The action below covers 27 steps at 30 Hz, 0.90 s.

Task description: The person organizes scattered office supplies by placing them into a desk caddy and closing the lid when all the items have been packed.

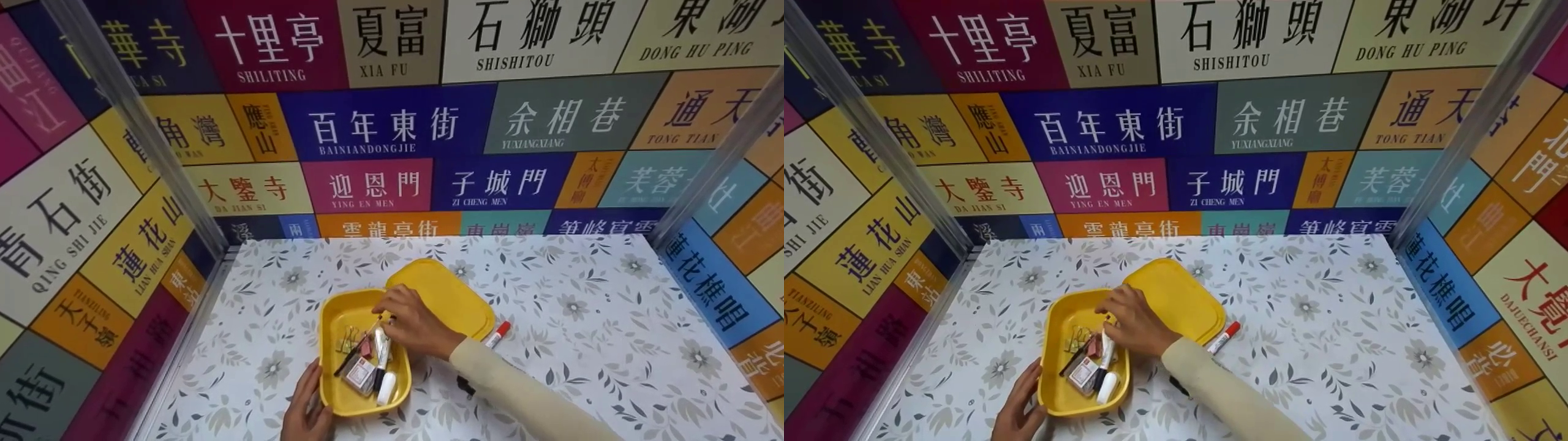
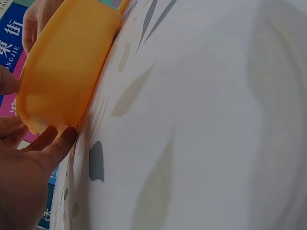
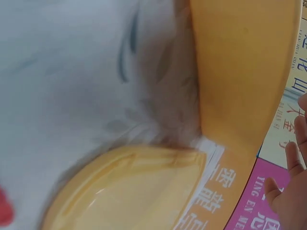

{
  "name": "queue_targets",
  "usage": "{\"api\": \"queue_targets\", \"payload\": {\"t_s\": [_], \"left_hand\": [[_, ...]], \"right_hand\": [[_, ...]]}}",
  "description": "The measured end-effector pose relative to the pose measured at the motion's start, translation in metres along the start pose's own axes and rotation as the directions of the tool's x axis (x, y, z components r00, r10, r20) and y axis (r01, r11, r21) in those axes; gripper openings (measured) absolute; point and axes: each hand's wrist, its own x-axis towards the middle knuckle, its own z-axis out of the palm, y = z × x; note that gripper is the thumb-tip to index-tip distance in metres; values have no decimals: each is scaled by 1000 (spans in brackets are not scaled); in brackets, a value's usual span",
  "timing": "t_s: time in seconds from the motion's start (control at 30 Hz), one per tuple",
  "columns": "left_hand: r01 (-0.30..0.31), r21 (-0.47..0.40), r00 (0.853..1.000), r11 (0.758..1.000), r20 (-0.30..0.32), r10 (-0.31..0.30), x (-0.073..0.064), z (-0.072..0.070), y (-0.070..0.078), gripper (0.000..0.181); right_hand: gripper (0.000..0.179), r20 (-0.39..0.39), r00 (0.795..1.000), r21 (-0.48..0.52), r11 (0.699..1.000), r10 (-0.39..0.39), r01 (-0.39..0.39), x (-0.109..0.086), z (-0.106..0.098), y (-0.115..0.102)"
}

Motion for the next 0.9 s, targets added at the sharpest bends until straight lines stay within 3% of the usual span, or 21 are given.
{"api": "queue_targets", "payload": {"t_s": [0.37,0.67,0.9], "left_hand": [[-15,10,1000,1000,5,15,1,-1,-3,69],[-21,11,1000,1000,5,21,1,-2,-6,70],[30,21,999,999,16,-31,2,-1,-3,73]], "right_hand": [[28,-24,998,-49,997,-56,54,-27,-19,6],[23,-26,1000,-66,998,7,-9,-47,-35,7],[28,-61,997,-59,997,43,-46,-65,-41,12]]}}
